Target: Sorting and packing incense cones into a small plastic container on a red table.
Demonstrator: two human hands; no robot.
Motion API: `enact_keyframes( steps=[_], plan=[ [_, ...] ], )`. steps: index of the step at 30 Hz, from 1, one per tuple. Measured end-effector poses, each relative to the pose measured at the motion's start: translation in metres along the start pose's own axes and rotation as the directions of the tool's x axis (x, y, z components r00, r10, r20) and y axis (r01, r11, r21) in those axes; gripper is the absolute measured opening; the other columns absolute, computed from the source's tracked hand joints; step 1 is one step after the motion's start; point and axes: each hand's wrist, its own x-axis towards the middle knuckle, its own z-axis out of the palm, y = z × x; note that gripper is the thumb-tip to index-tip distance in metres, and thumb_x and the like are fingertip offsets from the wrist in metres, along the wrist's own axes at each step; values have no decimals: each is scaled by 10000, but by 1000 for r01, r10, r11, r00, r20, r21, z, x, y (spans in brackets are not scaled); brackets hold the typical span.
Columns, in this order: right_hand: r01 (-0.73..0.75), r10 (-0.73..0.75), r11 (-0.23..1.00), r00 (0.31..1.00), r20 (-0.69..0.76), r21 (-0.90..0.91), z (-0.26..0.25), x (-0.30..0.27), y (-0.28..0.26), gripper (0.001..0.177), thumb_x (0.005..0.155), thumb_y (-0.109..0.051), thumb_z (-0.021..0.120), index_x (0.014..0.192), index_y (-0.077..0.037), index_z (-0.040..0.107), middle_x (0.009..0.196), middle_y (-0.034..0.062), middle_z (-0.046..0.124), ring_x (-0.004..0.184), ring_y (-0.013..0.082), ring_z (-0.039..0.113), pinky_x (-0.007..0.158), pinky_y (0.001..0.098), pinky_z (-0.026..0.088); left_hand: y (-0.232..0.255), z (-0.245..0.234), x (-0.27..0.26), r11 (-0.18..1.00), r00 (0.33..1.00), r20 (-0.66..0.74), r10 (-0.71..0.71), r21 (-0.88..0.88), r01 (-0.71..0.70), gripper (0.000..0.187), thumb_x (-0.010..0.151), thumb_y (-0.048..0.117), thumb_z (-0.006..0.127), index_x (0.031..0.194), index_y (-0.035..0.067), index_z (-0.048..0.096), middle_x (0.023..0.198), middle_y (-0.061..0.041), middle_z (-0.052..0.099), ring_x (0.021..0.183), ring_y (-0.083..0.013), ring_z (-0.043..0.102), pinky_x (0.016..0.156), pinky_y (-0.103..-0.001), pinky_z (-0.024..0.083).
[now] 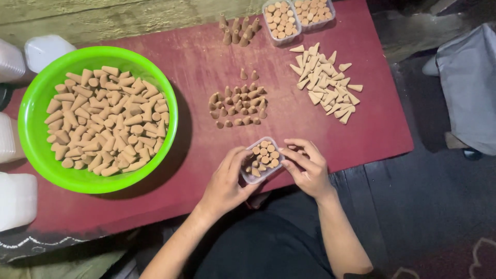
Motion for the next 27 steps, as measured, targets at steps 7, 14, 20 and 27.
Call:
enact_keyframes(
  steps=[7,14,20,27],
  plan=[
    [85,-86,996,995,55,18,8,-1,7,299,983,-304,697,1179,-97,784,1294,226,662,1066,431,681,834,430,582,-3,-8,0,990,997,45,61,124,-66,724,708,250,919,1333,59,609,1250,-174,640,1157,-384,683,960,-464,582],
    [34,-33,998,999,7,-58,-10,3,32,294,995,-220,702,1223,-41,752,1256,234,673,1037,427,689,848,454,579,9,-37,18,995,994,87,64,70,-70,845,744,484,872,1397,39,573,1303,-257,576,1204,-476,620,1005,-563,527],
    [-55,50,989,998,-38,-136,-15,2,51,194,988,-106,741,1164,-29,760,1133,186,725,1009,395,720,861,483,573,0,-67,82,951,986,31,163,261,-165,375,930,169,760,1270,45,659,1130,-167,655,1046,-403,677,907,-498,546],
    [-84,79,991,996,-51,-108,-16,7,47,154,961,-90,767,1108,-41,776,1038,155,747,946,397,730,810,496,570,-74,-34,171,858,985,141,95,491,-153,194,902,105,744,1095,88,757,886,-137,671,863,-383,702,763,-485,578]
  ],
)
